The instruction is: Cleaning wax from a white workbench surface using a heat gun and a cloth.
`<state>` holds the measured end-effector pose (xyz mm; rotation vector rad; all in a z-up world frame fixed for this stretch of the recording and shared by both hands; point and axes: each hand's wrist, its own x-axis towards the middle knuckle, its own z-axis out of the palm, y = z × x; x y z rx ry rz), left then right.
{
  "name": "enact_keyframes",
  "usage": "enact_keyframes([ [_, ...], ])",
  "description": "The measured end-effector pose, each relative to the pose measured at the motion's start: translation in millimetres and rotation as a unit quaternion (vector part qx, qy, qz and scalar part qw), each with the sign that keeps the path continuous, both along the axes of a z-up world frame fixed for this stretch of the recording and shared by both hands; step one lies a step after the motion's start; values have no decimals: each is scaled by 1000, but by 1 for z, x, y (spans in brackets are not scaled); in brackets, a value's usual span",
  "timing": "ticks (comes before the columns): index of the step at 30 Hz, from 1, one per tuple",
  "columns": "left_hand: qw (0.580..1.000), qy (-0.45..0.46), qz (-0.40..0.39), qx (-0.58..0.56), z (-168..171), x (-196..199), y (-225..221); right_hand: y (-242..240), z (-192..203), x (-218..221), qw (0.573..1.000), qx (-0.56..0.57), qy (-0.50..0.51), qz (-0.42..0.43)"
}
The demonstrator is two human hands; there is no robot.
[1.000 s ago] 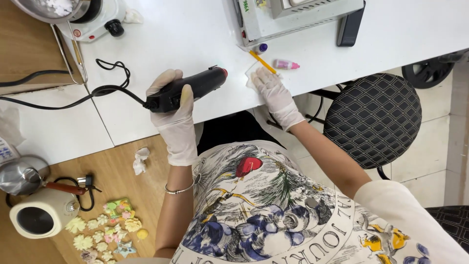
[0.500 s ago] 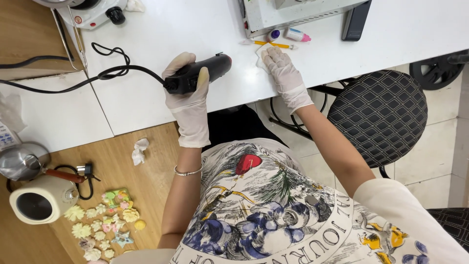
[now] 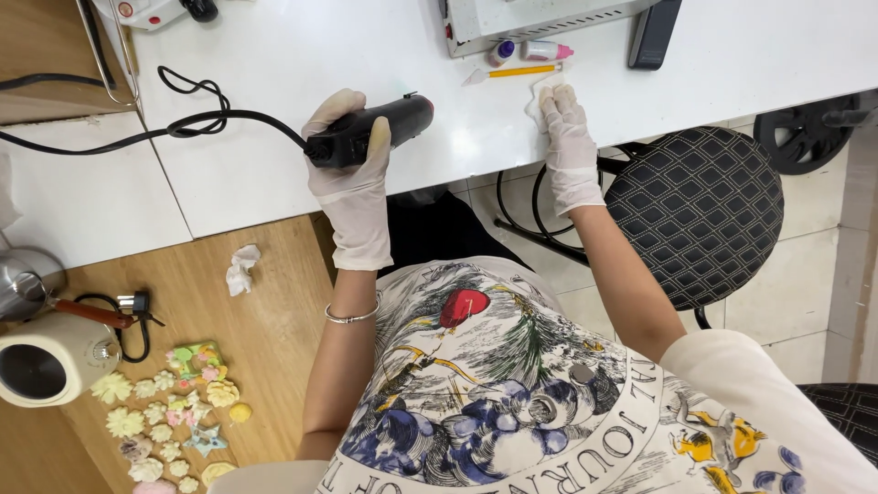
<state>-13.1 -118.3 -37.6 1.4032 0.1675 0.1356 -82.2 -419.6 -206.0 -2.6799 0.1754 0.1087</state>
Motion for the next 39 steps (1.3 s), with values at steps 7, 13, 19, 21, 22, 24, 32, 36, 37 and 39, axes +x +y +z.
enact_keyframes([
  [7, 1000, 9, -3, 18, 0, -11, -9, 86, -15, -5, 998, -11, -42, -35],
  [13, 998, -6, -50, -31, 3, 0, -8, 57, 39, 5, 994, 62, 86, -17],
  [19, 996, 23, -81, -10, 6, 3, 1, 6, 30, 6, 960, -38, 175, -216],
  [21, 995, 11, -80, -50, 5, 2, 1, 12, -38, -14, 987, -82, -5, -139],
  [22, 995, 13, -85, -53, 3, 1, 0, 43, -53, -20, 986, -85, -3, -144],
  [24, 993, 38, -95, -64, -1, -1, -3, 105, -84, -30, 996, -22, 50, -73],
  [32, 987, 53, -141, -61, -5, -5, -16, 53, 62, -32, 910, 239, -8, -338],
  [36, 989, 25, -142, -25, -17, -8, -33, 4, 84, -49, 788, 366, -157, -470],
  [37, 989, 28, -141, -25, -20, -11, -38, 4, 90, -54, 788, 365, -154, -471],
  [39, 987, 25, -138, -80, -26, -13, -53, -3, 103, -58, 762, 360, -191, -503],
])
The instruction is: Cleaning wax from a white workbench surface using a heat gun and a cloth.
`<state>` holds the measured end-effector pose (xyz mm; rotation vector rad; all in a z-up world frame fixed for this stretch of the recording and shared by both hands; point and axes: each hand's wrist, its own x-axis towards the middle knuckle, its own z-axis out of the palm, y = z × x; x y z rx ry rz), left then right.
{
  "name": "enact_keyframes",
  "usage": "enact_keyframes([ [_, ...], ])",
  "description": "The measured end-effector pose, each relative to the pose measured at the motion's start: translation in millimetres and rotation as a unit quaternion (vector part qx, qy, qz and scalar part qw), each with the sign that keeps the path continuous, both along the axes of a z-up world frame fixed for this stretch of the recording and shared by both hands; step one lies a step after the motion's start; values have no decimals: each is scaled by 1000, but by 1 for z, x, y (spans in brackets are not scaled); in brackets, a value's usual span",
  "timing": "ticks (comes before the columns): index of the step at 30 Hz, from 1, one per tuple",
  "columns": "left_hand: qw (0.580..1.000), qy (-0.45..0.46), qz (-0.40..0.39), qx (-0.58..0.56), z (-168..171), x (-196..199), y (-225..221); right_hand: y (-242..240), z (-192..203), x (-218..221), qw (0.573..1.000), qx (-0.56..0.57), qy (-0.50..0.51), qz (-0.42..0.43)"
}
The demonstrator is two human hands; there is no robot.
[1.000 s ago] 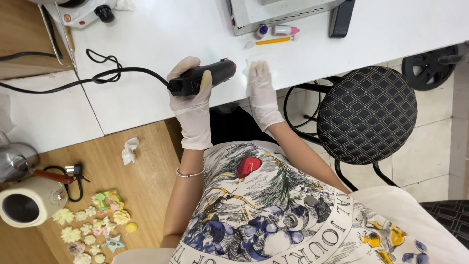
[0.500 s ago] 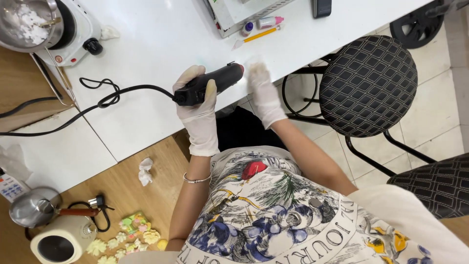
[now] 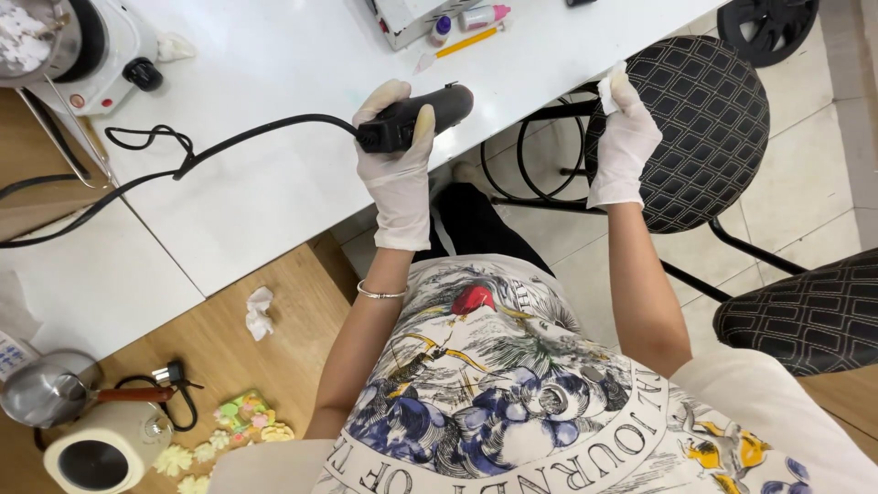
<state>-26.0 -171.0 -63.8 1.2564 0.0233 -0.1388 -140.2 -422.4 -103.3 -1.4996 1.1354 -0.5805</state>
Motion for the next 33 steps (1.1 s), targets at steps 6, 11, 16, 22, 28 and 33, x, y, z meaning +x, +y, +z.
enact_keyframes([
  [6, 999, 15, 13, -26, -13, -15, -24, 1, -6, -12, 999, 0, 45, 5],
  [11, 999, 3, 32, -16, -16, -23, -39, -8, -2, -2, 995, 79, -66, 19],
  [16, 999, 7, 52, -12, -15, -25, -50, -26, -17, 8, 991, 101, -87, 22],
  [22, 996, -21, 80, -11, -17, -25, -60, -50, -44, 20, 997, 4, -4, 79],
  [28, 994, -40, 102, 9, -15, -26, -61, -43, -65, 41, 993, 108, -32, 36],
  [33, 994, -44, 97, 26, 6, -29, -46, -8, -125, 51, 744, -380, 371, 406],
])
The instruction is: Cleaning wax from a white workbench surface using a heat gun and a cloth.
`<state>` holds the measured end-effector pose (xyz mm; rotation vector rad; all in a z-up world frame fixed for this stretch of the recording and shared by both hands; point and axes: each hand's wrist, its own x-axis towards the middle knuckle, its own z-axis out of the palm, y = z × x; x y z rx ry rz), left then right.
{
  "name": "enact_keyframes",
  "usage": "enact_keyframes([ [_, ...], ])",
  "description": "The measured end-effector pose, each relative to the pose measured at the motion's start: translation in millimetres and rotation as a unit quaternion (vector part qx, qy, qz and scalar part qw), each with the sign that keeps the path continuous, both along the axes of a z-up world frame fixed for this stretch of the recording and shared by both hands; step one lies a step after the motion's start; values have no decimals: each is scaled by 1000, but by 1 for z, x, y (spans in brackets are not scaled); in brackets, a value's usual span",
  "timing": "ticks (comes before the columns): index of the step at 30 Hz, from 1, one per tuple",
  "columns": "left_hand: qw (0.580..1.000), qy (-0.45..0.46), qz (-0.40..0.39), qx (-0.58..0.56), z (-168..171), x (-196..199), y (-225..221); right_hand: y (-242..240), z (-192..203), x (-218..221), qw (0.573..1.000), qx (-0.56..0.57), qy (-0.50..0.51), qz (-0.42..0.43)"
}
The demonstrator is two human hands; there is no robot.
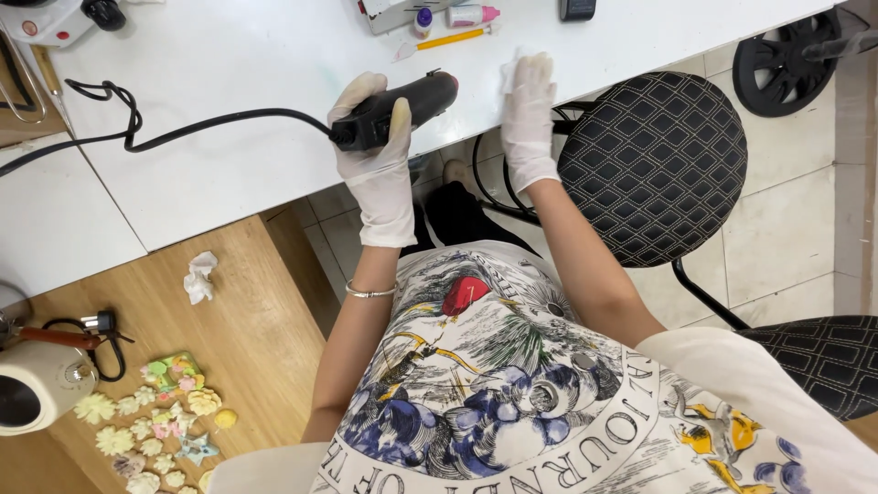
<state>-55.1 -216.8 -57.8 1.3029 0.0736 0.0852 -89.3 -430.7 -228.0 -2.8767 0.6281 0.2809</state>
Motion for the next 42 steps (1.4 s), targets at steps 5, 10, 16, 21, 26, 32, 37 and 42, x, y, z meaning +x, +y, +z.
enact_keyframes([
  [5, 999, 3, 3, 45, 36, -7, 41, 91, -14, -9, 974, 61, -37, 217],
  [10, 995, -12, -5, 103, 63, -10, 93, 74, -14, -22, 915, 186, -61, 353],
  [16, 996, 38, 44, 66, 64, -12, 123, 19, 40, 1, 997, 75, 12, 0],
  [21, 994, 83, 70, -12, 64, -12, 125, 123, -48, 1, 951, 187, -103, 222],
  [26, 997, 41, 56, 44, 52, -11, 143, 53, -6, -3, 981, 124, -73, 132],
  [32, 996, 36, 80, 33, 54, -18, 147, -5, 110, 50, 990, 99, 101, -18],
  [37, 991, 82, 106, -1, 62, -28, 143, 14, 116, 75, 979, 136, 135, -74],
  [42, 989, 68, 128, -12, 64, -35, 141, 29, 11, 93, 962, -107, -63, 241],
])
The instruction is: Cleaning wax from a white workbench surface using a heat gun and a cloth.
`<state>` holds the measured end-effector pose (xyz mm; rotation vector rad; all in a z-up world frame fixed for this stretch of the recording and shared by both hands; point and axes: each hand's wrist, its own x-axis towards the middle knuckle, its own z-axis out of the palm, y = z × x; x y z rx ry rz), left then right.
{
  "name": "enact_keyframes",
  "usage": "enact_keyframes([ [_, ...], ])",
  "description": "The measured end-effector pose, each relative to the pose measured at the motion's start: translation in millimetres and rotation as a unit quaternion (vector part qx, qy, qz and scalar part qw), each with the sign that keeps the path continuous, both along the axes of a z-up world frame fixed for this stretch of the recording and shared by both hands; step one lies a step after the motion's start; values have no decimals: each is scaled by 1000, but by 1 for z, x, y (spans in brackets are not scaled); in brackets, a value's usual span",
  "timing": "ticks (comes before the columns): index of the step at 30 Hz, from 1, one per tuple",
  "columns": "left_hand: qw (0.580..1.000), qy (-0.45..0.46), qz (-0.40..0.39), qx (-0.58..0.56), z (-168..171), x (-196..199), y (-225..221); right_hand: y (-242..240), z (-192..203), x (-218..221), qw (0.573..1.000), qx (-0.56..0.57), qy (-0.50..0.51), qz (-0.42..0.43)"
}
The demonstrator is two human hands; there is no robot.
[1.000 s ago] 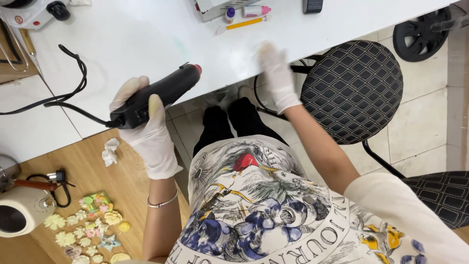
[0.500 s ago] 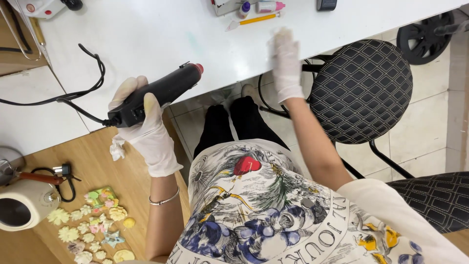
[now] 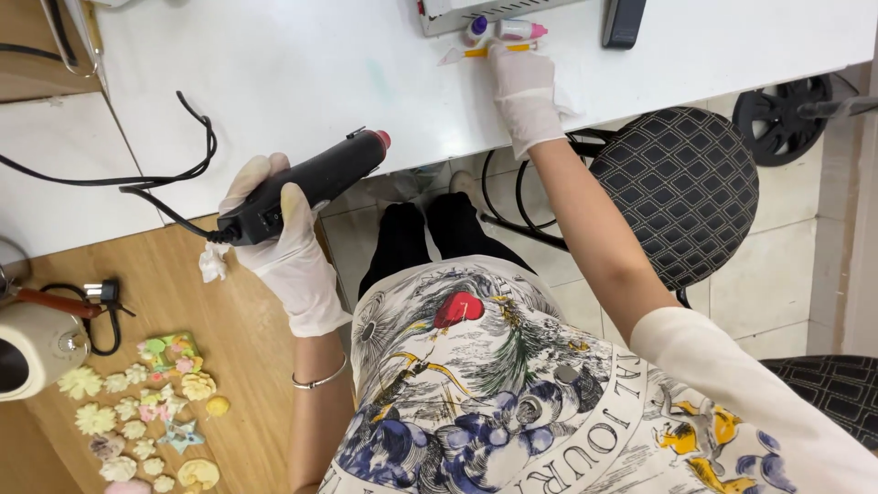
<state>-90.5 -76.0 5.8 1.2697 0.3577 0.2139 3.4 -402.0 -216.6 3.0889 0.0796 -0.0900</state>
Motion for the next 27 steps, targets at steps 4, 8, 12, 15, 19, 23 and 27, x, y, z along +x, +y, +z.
enact_keyframes([
  [4, 999, -17, 31, -1, 4, -5, 3, 1, -20, -5, 1000, -2, -4, 13],
  [8, 998, -10, 65, 11, -2, -13, 14, 43, 8, -14, 995, 55, -20, 80],
  [12, 992, -40, 112, 44, -7, -21, 33, 115, 28, -4, 943, 281, -163, 75],
  [15, 986, -43, 154, 48, 9, -10, 43, 155, 55, 10, 856, 437, 185, -203],
  [19, 979, -66, 187, 49, 0, -4, 57, 172, 49, 1, 865, 442, 192, -140],
  [23, 980, -115, 156, 51, -12, 5, 55, 183, 72, -8, 800, 503, 248, -214],
  [27, 987, -112, 119, -11, -18, 14, 49, 177, 53, -13, 859, 467, 155, -143],
])
